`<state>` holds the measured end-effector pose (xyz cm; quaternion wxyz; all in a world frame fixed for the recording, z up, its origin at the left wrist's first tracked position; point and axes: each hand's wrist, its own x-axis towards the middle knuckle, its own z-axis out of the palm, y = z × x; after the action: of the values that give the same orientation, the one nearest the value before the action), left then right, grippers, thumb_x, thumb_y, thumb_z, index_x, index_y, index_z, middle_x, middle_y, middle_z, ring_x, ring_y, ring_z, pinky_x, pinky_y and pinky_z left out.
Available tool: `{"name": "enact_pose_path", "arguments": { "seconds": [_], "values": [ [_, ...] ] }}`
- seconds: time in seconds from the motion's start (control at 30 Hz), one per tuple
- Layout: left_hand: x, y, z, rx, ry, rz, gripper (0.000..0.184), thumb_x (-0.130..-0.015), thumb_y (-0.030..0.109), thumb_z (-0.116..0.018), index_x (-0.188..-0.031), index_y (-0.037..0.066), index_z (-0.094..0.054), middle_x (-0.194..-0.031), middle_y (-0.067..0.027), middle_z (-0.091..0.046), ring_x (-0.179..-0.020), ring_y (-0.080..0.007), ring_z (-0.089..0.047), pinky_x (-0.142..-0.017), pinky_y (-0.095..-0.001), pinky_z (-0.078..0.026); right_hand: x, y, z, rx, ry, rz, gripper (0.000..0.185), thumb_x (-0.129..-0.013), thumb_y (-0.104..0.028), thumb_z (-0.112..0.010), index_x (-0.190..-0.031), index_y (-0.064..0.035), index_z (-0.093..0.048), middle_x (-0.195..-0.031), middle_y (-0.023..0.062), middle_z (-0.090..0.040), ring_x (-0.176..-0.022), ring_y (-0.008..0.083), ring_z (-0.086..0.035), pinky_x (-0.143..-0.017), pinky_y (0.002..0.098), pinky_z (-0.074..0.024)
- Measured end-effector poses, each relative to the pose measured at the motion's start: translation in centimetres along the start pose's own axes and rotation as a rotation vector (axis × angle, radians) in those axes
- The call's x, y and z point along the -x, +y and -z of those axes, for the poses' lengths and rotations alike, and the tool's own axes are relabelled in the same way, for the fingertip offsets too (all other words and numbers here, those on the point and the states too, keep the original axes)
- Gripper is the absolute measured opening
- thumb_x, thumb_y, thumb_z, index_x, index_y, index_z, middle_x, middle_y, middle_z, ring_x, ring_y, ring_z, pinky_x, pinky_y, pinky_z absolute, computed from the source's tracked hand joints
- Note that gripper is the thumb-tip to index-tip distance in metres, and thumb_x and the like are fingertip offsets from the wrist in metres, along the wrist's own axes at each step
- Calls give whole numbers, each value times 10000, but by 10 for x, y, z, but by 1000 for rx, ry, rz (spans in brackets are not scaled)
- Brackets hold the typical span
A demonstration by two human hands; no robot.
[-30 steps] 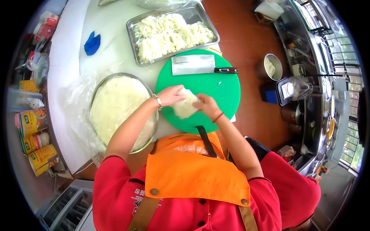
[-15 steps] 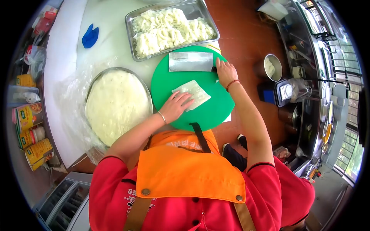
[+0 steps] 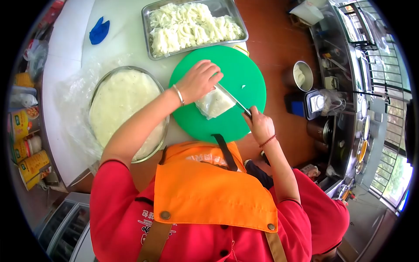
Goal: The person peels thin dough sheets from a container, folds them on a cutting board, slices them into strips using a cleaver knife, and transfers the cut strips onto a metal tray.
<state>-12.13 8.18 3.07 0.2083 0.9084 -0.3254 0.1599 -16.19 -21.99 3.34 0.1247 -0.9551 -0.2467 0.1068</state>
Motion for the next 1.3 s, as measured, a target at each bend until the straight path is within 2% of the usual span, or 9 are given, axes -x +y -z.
{"name": "enact_pose_path", "arguments": {
  "seconds": [0.2, 0.3, 0.7, 0.8, 0.9, 1.0, 1.1, 1.2, 1.3],
  "values": [
    [-13, -23, -40, 8, -343, -52, 273, -765, 232, -749, -886, 76, -561, -901, -61, -570, -928, -245, -582, -803, -387, -498, 2, 5, -7, 20, -50, -17, 290, -959, -345, -575, -965, -70, -483, -750, 166, -666, -620, 366, -644, -535, 466, -517],
    [-11, -26, -60, 12, -408, -35, 272, -778, 249, -741, -888, 77, -562, -886, -67, -583, -889, -242, -604, -749, -369, -511, 2, 5, -12, 27, -91, -43, 309, -969, -358, -554, -965, -59, -475, -741, 173, -663, -629, 371, -647, -547, 470, -520],
    [-4, -27, -75, -87, -251, -109, 251, -758, 237, -730, -836, 102, -533, -842, -40, -572, -820, -209, -622, -668, -347, -521, -1, 3, -50, 8, -86, -88, 410, -948, -419, -581, -922, -29, -458, -643, 158, -644, -570, 349, -648, -493, 451, -519],
    [-5, -25, -72, -50, -379, -57, 237, -770, 191, -711, -942, 94, -581, -925, -62, -602, -911, -228, -618, -774, -370, -523, 3, 0, -49, -9, -65, -82, 389, -942, -397, -593, -918, -32, -461, -657, 153, -642, -561, 345, -644, -477, 448, -514],
    [2, -17, -73, -254, -9, -122, 329, -792, 110, -667, -1110, 74, -594, -1089, -108, -603, -1045, -264, -588, -917, -414, -483, -4, -6, -44, -13, 69, 27, 307, -952, -320, -568, -918, -34, -461, -699, 155, -636, -558, 348, -638, -476, 447, -517],
    [19, 19, -47, -164, 218, 157, 421, -808, 33, -599, -1227, 58, -565, -1248, -142, -552, -1144, -303, -541, -1005, -451, -421, -10, -6, -59, 52, 64, 101, 216, -963, -237, -521, -919, -35, -456, -735, 159, -627, -561, 357, -633, -485, 447, -524],
    [54, 53, -57, 28, 289, 357, 379, -814, 10, -562, -1191, 47, -571, -1269, -143, -533, -1143, -311, -540, -984, -440, -430, -16, 0, -61, 95, 26, 49, 169, -972, -194, -482, -916, -37, -454, -740, 165, -629, -568, 363, -635, -492, 449, -530],
    [75, 69, -81, 124, 38, 327, 363, -807, 10, -549, -1168, 35, -576, -1262, -143, -537, -1160, -314, -526, -980, -432, -426, -13, -5, -43, 80, 0, 20, 164, -979, -188, -466, -916, -38, -454, -737, 177, -634, -579, 365, -642, -495, 452, -532],
    [70, 71, -85, 121, -18, 290, 329, -809, 27, -546, -1136, 27, -583, -1241, -132, -554, -1157, -307, -519, -972, -415, -429, -8, -18, -19, 105, -66, 38, 170, -986, -193, -457, -918, -37, -453, -730, 190, -638, -588, 368, -646, -503, 455, -535]
  ]
}}
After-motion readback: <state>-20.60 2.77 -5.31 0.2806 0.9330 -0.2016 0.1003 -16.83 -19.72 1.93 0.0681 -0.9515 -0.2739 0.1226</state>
